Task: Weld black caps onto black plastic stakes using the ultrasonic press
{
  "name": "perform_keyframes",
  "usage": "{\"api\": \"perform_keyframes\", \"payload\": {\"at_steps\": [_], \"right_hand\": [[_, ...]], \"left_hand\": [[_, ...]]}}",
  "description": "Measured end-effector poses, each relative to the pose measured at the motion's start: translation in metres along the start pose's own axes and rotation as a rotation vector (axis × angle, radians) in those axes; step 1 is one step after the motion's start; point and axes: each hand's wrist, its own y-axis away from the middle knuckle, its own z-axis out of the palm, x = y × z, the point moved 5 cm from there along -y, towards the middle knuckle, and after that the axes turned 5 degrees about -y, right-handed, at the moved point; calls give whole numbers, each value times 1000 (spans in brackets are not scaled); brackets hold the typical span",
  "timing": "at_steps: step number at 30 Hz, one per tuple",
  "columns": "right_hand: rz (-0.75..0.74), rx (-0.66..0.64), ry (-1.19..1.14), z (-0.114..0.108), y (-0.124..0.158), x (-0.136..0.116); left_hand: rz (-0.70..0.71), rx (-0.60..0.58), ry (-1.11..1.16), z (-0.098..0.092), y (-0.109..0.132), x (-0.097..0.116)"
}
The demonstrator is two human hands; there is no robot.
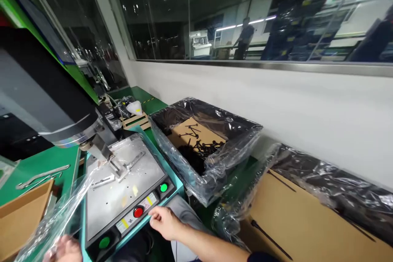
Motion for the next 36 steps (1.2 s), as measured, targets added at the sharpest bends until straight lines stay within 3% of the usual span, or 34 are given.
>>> {"api": "perform_keyframes", "payload": {"at_steps": [2,5,7,10,13,18,25,29,36], "right_hand": [[17,-203,-43,30,-3,3],[13,-383,-77,71,-14,2],[26,-430,-77,93,-28,-4],[8,-476,-28,117,-52,-25],[-129,-443,100,128,-79,-53],[-422,-126,311,119,-127,-88],[-486,340,459,70,-182,-126],[-554,348,499,61,-200,-157],[-400,259,520,56,-235,-179]], "left_hand": [[-71,32,126,15,14,-1],[-103,-130,-17,50,39,-8],[-35,-199,-79,69,47,-10],[-50,-162,-82,81,45,-12],[-93,-93,34,83,40,-2],[-159,-63,229,86,36,14],[-203,-60,245,86,29,10],[-225,-76,229,86,26,9],[-247,-58,185,91,12,10]]}}
